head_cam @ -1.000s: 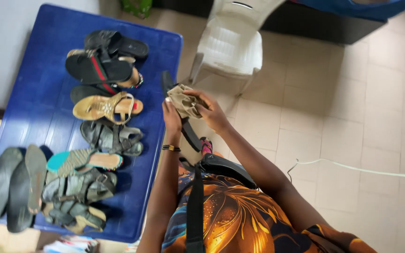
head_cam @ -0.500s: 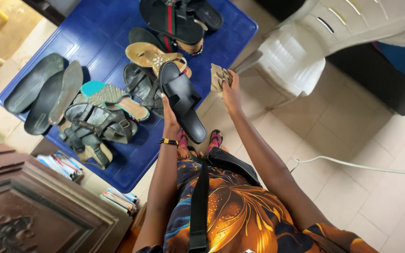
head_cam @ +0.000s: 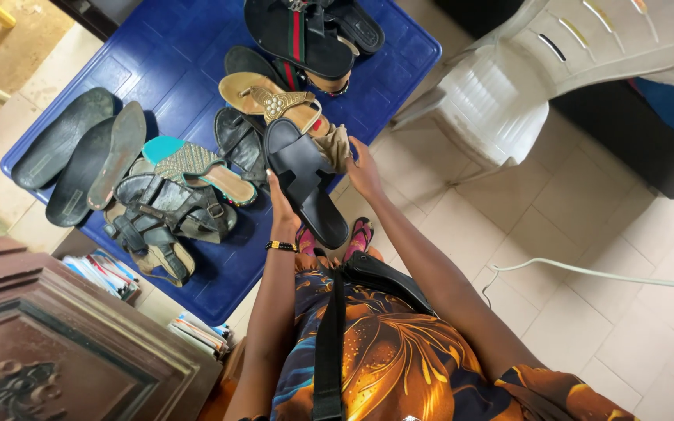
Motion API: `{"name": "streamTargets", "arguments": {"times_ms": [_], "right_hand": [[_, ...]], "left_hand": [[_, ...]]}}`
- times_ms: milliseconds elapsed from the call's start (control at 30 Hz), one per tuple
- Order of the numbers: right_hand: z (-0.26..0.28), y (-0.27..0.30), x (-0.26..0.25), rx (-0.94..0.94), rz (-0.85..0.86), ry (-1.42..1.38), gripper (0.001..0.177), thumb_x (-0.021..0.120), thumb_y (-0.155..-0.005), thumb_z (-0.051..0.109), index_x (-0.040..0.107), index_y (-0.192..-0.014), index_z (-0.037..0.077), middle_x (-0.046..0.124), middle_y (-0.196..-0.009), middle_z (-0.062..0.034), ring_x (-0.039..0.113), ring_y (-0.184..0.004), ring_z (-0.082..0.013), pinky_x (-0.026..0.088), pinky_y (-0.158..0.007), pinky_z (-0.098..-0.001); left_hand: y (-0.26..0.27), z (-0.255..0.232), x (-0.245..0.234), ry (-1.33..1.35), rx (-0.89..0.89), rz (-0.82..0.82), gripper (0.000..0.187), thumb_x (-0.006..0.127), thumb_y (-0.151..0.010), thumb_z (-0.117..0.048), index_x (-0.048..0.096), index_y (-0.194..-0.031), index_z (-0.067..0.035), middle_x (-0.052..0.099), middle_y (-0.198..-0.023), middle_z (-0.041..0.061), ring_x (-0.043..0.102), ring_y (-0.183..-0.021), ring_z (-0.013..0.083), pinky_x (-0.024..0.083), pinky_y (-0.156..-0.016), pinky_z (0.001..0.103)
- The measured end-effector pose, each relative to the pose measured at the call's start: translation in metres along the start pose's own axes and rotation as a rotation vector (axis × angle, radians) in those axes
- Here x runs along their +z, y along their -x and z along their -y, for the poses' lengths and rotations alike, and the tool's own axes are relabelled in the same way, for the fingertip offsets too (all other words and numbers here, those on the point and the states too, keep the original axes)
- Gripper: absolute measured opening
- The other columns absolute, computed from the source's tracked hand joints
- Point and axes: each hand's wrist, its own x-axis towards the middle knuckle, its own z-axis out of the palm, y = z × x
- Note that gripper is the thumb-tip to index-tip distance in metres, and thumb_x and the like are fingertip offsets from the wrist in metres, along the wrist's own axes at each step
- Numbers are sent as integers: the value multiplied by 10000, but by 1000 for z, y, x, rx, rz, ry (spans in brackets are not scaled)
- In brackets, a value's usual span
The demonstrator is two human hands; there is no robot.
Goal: The person wipes a pair of black slides with a cloth on a blue table, then places them on a wooden shoe rack. The person repeats the wiping and placement process for a second slide and adjusts other shoes on the rack.
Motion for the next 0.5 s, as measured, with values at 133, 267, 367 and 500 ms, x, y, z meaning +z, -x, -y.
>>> {"name": "streamTargets", "arguments": {"times_ms": [133,267,367,500], "right_hand": [[16,8,-12,-113,-25,-266,356,586,-1053,206,606,-1369,43,716,-1279,-101,672,-1037,-153,541,-938,-324],[58,25,-28,275,175,-490,425,511,-1070,355,629,-1376,84,662,-1146,-42,613,-920,-132,539,-854,-322],[87,36,-40,391,239,-711,486,479,-1077,427,566,-1423,97,624,-1126,-37,602,-978,-138,523,-858,-328],[109,48,-41,133,215,-629,513,596,-1023,286,431,-1468,91,583,-1275,-36,569,-1168,-162,476,-999,-332]], "left_hand": [[-14,3,7,8,19,53,834,418,-961,-704,420,-1536,-100,535,-1506,115,557,-1345,286,457,-1128,421],[-22,-5,31,94,-76,102,821,398,-977,-698,442,-1525,-88,541,-1495,129,564,-1326,304,468,-1117,432],[-21,-19,50,75,-131,82,808,357,-983,-688,441,-1510,-81,542,-1476,153,569,-1297,323,475,-1091,446],[-32,-20,62,-36,-34,174,791,361,-1004,-658,430,-1516,-58,547,-1488,148,580,-1314,300,472,-1111,413]]}}
